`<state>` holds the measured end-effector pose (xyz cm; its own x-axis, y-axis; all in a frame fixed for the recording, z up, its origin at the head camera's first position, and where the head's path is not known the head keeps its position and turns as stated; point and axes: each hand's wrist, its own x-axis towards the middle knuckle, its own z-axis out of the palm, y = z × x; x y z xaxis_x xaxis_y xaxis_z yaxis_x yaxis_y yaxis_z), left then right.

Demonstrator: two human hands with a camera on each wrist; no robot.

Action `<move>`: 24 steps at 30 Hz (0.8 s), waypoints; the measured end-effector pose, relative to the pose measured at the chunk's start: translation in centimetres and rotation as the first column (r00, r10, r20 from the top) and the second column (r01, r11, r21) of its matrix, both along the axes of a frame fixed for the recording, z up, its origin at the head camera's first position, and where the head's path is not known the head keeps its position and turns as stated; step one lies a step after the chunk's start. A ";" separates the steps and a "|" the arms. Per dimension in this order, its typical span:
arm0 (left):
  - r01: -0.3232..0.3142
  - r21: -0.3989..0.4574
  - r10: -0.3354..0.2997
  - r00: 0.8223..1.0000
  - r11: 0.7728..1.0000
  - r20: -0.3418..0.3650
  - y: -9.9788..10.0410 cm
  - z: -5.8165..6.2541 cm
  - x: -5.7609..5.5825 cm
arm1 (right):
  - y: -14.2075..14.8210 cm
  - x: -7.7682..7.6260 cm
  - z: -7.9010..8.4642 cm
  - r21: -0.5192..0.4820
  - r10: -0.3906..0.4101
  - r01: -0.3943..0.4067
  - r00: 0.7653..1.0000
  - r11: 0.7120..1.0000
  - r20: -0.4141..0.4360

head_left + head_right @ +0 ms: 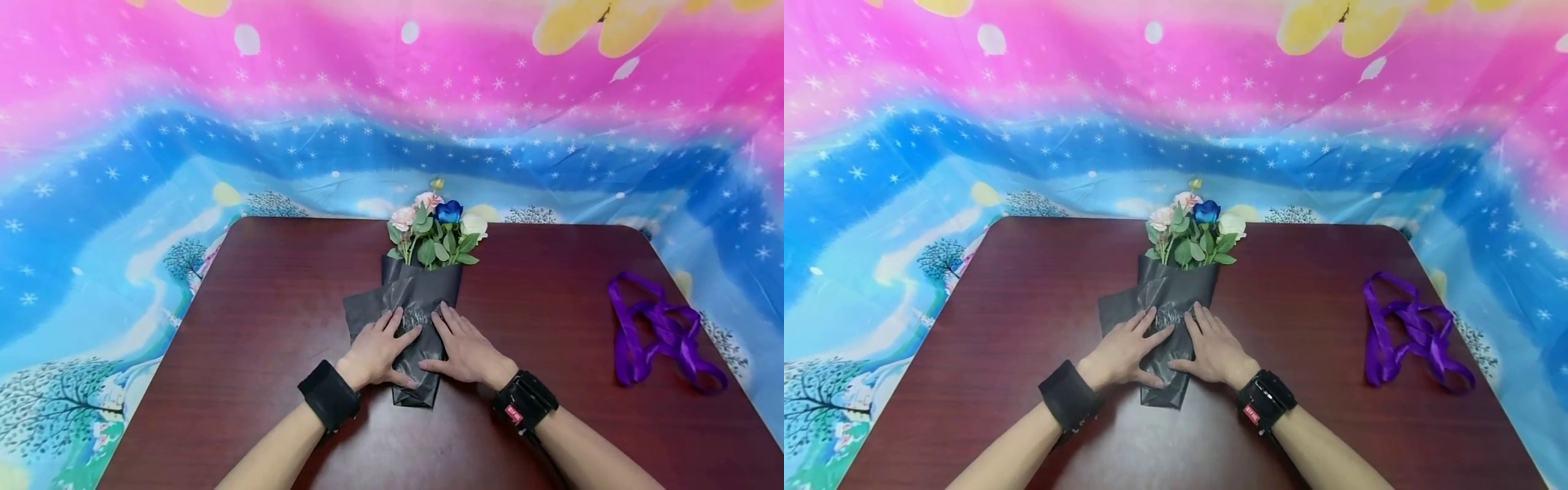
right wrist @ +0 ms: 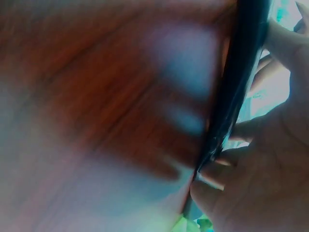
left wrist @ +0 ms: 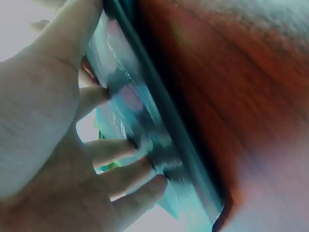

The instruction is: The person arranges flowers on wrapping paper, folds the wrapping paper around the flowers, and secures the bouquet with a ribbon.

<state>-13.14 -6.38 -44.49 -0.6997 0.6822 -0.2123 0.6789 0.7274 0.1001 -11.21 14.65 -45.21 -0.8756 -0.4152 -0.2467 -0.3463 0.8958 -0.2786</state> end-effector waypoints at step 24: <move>-0.277 0.075 0.278 0.961 0.958 -0.003 -2.1 -0.1 2.9 | -2.9 -3.3 0.5 0.015 0.260 -0.263 0.961 0.965 0.089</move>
<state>-10.26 -8.44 -44.60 -0.8661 0.4740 -0.1587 0.4528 0.8784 0.1526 -14.48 11.72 -44.76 -0.7126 -0.6193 -0.3297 -0.5453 0.7845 -0.2951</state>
